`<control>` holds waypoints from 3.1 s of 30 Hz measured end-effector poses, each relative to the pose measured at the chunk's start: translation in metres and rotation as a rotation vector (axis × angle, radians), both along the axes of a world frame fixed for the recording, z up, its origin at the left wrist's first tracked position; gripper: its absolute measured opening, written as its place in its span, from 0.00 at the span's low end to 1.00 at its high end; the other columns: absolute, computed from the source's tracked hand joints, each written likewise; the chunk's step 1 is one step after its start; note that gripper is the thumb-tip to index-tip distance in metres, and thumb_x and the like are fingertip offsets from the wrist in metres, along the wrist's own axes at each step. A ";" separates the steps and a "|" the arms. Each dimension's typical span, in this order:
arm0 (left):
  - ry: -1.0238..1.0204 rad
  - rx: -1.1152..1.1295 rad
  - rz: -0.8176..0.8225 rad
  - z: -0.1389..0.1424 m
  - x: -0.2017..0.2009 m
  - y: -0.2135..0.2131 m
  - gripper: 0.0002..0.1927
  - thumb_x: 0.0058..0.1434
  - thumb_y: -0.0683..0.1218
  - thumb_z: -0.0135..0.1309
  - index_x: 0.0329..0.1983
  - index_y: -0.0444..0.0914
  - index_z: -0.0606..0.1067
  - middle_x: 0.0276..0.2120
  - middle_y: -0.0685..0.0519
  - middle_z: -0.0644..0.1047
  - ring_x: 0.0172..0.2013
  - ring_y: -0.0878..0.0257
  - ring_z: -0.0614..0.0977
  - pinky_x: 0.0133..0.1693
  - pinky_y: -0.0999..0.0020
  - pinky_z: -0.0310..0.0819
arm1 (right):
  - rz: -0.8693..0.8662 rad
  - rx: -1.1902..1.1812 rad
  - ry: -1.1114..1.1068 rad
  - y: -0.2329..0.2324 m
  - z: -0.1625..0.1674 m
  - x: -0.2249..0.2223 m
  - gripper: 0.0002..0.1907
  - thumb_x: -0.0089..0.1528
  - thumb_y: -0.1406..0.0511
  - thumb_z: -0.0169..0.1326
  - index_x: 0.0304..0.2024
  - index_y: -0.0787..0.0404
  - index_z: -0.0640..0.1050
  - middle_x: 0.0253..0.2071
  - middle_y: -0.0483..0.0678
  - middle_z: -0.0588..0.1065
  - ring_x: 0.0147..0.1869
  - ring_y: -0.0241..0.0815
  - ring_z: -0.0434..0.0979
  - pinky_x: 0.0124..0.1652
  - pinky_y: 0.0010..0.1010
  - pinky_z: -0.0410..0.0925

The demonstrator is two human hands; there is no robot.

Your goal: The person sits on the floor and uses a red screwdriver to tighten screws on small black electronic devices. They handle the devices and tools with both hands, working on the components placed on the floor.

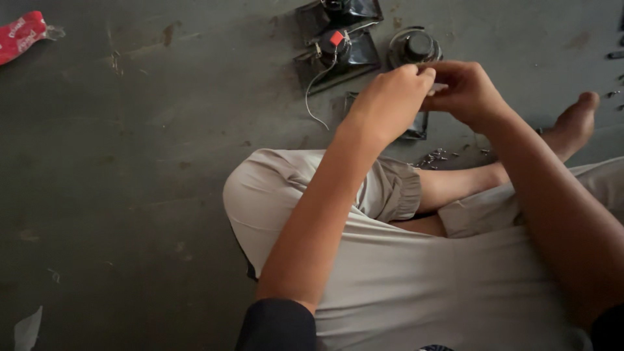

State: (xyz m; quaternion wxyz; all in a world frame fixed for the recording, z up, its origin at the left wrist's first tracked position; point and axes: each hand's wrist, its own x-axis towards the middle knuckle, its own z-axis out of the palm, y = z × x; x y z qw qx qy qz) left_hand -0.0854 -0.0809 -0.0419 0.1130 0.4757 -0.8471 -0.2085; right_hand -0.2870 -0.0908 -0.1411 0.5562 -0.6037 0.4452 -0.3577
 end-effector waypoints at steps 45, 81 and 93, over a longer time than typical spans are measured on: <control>-0.334 -0.041 0.050 -0.241 -0.232 0.024 0.26 0.44 0.49 0.69 0.48 0.44 0.75 0.48 0.49 0.76 0.49 0.45 0.80 0.45 0.51 0.79 | 0.303 -0.184 1.419 0.099 -0.215 -0.263 0.10 0.66 0.62 0.52 0.46 0.56 0.81 0.38 0.54 0.82 0.43 0.56 0.84 0.38 0.46 0.76; 0.004 0.090 -0.154 -0.283 -0.231 -0.082 0.39 0.42 0.34 0.69 0.60 0.46 0.74 0.49 0.47 0.77 0.52 0.47 0.79 0.52 0.54 0.74 | -0.090 0.013 0.580 -0.013 -0.200 -0.276 0.10 0.61 0.65 0.62 0.43 0.63 0.83 0.30 0.50 0.80 0.33 0.39 0.79 0.37 0.32 0.71; 0.013 0.178 -0.222 -0.261 -0.252 -0.057 0.41 0.41 0.37 0.68 0.62 0.47 0.72 0.57 0.50 0.74 0.54 0.47 0.76 0.51 0.54 0.73 | -0.243 0.029 0.148 -0.003 -0.190 -0.264 0.07 0.62 0.73 0.63 0.37 0.68 0.75 0.33 0.48 0.79 0.36 0.35 0.80 0.35 0.27 0.74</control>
